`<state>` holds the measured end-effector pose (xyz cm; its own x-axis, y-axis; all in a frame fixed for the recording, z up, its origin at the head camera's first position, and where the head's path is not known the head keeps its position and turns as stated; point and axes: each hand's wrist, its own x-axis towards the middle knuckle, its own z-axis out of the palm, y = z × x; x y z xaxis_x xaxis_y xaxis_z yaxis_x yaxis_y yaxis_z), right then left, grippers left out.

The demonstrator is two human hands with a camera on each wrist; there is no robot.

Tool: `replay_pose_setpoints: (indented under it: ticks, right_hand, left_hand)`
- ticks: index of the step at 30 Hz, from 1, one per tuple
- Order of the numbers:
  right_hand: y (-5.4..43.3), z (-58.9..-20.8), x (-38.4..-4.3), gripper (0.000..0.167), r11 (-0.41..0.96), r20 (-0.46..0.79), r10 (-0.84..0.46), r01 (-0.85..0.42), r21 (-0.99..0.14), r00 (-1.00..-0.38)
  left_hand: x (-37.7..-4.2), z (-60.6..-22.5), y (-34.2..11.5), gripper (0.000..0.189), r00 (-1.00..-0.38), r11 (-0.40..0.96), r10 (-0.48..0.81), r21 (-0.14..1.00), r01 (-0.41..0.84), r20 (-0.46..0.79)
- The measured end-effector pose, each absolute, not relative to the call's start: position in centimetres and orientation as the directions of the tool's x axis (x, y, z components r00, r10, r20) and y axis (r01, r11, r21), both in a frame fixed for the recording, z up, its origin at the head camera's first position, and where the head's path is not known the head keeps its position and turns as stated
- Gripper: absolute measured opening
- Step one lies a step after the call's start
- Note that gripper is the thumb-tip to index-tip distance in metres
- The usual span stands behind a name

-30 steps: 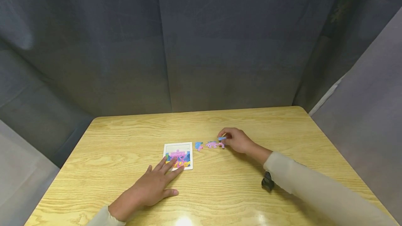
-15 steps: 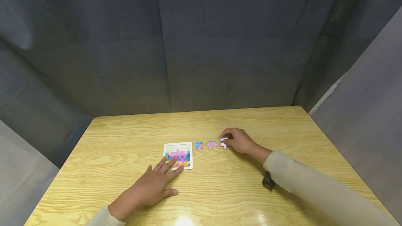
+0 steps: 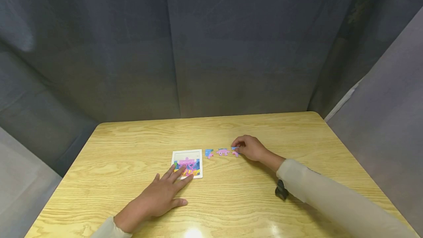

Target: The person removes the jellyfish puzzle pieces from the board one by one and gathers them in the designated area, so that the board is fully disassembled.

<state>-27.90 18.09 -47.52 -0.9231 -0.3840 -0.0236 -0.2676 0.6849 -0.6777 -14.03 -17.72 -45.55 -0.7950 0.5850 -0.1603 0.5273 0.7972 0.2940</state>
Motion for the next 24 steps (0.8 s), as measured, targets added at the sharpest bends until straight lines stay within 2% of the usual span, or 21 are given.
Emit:
replay_pose_setpoints:
  ticks: [24]
  right_hand:
    - [18.23, -47.90, -28.20, 0.012, 0.666, -0.027, -0.359, -0.236, -0.708, -0.933]
  left_hand:
    - [-14.22, -45.36, -17.62, 0.075, -0.807, 0.807, 0.570, 0.288, 0.515, -0.155]
